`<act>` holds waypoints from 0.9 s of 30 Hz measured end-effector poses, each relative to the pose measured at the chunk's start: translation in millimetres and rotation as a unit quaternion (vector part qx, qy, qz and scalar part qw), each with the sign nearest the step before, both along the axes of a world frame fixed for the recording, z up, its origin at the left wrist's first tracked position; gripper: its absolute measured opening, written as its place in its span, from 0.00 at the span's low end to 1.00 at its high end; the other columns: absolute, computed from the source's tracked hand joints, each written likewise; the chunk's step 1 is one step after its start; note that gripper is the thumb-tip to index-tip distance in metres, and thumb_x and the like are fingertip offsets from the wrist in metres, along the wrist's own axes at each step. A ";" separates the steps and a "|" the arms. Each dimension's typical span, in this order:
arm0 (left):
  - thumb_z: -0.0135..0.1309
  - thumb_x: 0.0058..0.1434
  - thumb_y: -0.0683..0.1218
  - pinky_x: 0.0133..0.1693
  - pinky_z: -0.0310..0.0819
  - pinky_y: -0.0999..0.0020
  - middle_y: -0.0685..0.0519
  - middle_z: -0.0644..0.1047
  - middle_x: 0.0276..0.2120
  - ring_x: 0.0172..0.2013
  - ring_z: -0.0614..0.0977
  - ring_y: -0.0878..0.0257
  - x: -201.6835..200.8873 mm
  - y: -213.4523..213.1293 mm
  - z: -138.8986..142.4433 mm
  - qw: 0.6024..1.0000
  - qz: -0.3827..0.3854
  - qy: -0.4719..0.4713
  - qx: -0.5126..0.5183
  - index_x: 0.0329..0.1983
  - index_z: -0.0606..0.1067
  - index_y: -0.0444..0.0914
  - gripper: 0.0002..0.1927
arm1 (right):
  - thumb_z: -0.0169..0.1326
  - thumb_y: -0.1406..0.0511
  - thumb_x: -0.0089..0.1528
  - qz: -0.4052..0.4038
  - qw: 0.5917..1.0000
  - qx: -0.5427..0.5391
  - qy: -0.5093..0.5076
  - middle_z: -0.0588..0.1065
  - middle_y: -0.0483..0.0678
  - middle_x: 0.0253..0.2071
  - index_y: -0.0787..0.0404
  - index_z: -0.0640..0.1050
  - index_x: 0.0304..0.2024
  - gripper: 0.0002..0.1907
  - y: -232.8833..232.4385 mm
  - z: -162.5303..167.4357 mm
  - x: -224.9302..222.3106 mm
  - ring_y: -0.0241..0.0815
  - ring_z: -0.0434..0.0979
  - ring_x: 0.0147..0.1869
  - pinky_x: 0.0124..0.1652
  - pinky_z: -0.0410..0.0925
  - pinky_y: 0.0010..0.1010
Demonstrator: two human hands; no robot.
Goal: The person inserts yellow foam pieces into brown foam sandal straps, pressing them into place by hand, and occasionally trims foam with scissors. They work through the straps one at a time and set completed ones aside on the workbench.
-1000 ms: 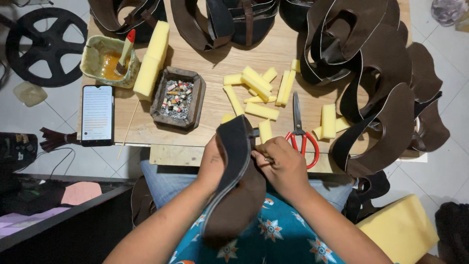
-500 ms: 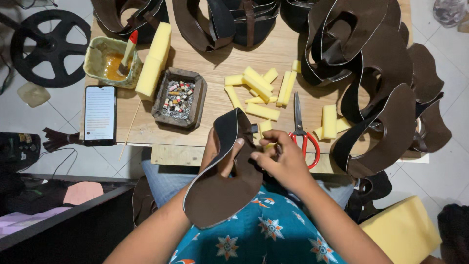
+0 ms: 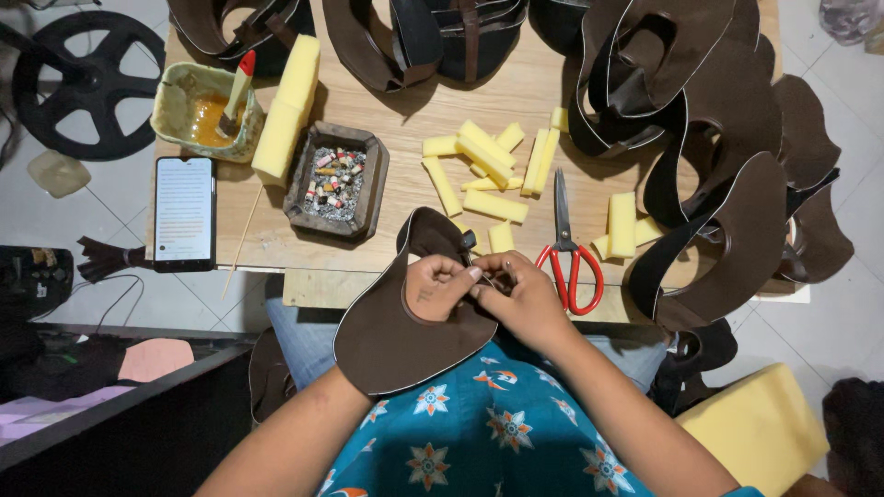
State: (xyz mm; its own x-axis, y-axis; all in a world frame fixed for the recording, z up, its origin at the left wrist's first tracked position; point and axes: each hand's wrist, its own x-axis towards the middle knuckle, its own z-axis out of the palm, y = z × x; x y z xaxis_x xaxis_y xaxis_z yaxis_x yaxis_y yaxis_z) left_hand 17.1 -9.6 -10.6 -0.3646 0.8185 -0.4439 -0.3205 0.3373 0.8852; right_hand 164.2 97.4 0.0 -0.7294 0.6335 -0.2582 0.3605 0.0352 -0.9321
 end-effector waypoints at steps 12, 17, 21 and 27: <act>0.53 0.65 0.46 0.34 0.72 0.74 0.57 0.76 0.30 0.30 0.76 0.71 9.4 -1.2 -52.4 0.998 0.028 -0.008 0.055 0.43 0.73 0.38 0.08 | 0.58 0.63 0.62 -0.059 0.992 -0.087 -0.074 0.77 0.43 0.32 0.65 0.78 0.42 0.11 6.1 -1.4 -9.9 0.31 0.72 0.33 0.33 0.67 0.26; 0.52 0.68 0.45 0.35 0.72 0.71 0.52 0.75 0.29 0.31 0.76 0.68 2.2 -4.5 -24.8 0.999 -0.023 0.022 0.040 0.37 0.74 0.33 0.09 | 0.57 0.64 0.62 -0.037 0.986 0.059 -0.152 0.78 0.52 0.31 0.64 0.78 0.39 0.09 3.3 3.3 -12.3 0.43 0.75 0.31 0.33 0.69 0.35; 0.48 0.66 0.47 0.35 0.74 0.70 0.52 0.77 0.32 0.33 0.78 0.66 -8.8 -6.5 7.9 0.983 -0.073 0.095 0.139 0.42 0.73 0.35 0.11 | 0.59 0.66 0.58 -0.022 0.960 0.246 -0.128 0.79 0.56 0.37 0.64 0.78 0.39 0.09 1.0 -1.7 -14.0 0.54 0.80 0.41 0.41 0.71 0.41; 0.44 0.65 0.50 0.32 0.74 0.67 0.52 0.77 0.27 0.29 0.79 0.63 -13.8 -1.7 20.4 0.978 -0.127 0.154 0.055 0.40 0.74 0.35 0.14 | 0.51 0.67 0.64 -0.042 0.965 0.256 -0.027 0.77 0.56 0.41 0.65 0.79 0.44 0.10 10.4 24.7 -0.9 0.55 0.80 0.45 0.45 0.71 0.40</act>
State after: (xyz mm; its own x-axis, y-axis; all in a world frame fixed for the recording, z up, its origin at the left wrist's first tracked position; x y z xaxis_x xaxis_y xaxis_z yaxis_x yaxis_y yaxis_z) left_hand 3.3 -11.4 9.7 -0.2462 0.9367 -0.2490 0.0483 0.2684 0.9621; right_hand 163.3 107.8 24.7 -0.6643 0.7444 0.0681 0.4303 0.4553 -0.7794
